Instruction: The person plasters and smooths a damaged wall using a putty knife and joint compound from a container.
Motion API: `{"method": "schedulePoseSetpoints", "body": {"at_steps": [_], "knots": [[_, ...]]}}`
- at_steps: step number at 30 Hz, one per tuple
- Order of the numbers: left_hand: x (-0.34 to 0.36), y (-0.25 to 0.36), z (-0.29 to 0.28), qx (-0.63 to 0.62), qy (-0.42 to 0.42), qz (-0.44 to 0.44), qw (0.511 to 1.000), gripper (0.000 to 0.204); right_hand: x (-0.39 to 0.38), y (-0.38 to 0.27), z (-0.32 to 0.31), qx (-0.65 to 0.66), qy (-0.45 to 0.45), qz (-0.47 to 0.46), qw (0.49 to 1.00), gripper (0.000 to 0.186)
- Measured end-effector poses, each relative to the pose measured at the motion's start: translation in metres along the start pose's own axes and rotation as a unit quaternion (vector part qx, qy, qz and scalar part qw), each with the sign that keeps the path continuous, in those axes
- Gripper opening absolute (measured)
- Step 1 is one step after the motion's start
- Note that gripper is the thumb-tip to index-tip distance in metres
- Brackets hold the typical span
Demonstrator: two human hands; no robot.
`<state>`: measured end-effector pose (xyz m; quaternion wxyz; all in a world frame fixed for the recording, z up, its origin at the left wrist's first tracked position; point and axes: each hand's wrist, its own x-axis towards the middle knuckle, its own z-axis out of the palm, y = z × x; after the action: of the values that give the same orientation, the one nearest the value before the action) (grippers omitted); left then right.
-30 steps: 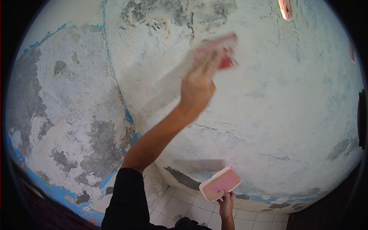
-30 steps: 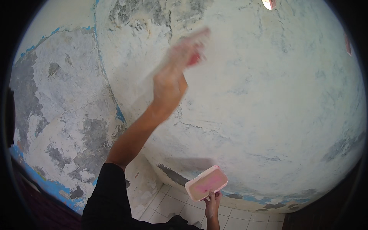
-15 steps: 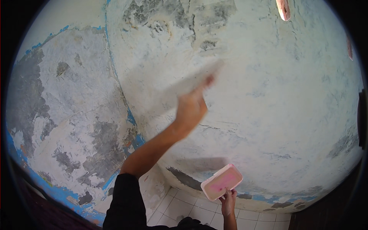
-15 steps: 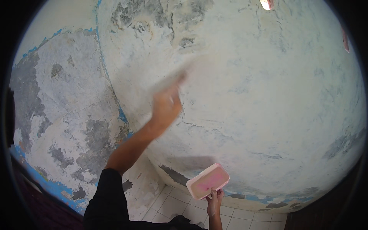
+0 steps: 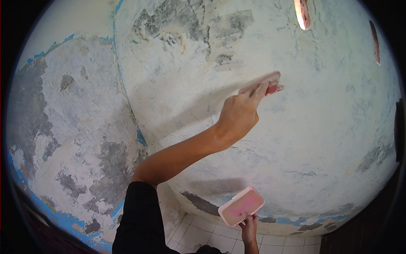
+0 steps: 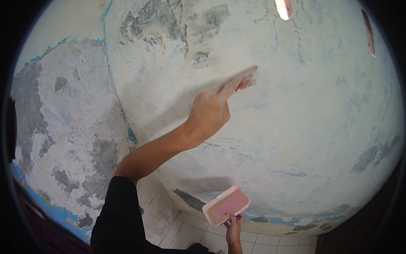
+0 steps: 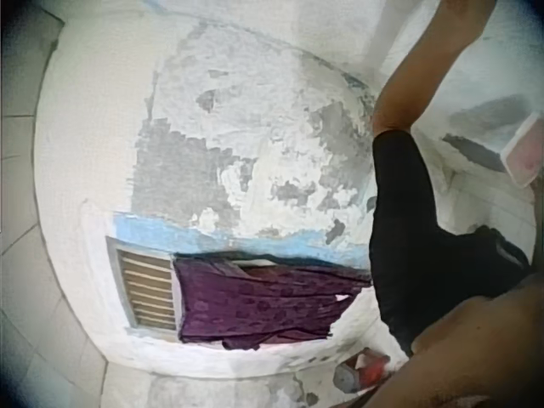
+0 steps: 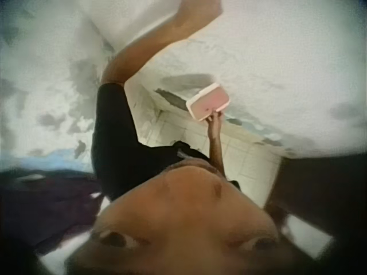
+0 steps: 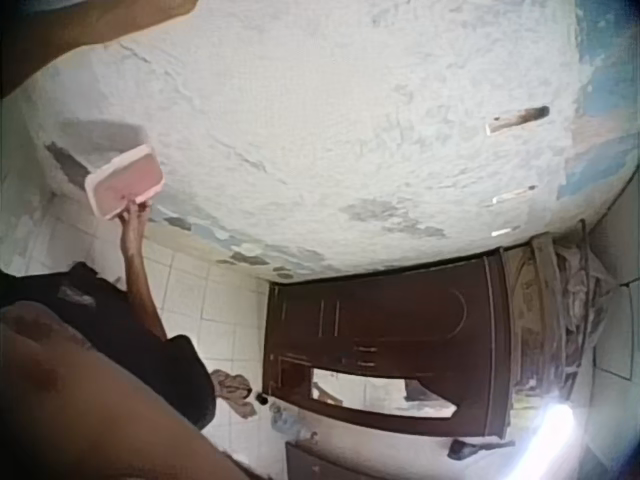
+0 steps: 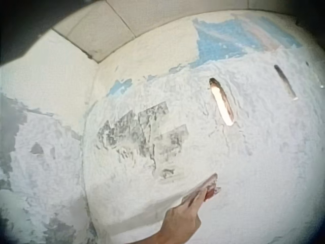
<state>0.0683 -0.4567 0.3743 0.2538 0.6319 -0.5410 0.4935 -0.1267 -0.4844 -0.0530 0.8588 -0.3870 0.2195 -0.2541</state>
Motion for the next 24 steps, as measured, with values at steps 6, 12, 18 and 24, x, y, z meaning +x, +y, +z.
{"method": "schedulePoseSetpoints", "body": {"at_steps": [6,12,18,24], "knots": [[0.107,-0.063,-0.022,0.154,0.245,0.129,0.948,0.060,-0.002,0.001,-0.006,0.005,0.014,-0.010,1.000,0.054],[0.067,-0.024,0.030,0.129,0.097,0.129,0.978,0.050,-0.004,-0.002,-0.007,0.020,0.028,-0.004,0.999,0.051],[0.072,-0.021,-0.045,-0.008,0.097,-0.053,0.994,0.055,-0.003,-0.004,-0.018,-0.006,0.032,-0.032,0.999,0.055],[0.142,-0.102,-0.060,0.076,0.233,-0.066,0.967,0.062,-0.008,-0.009,-0.013,0.013,0.030,-0.021,0.999,0.054]]}}
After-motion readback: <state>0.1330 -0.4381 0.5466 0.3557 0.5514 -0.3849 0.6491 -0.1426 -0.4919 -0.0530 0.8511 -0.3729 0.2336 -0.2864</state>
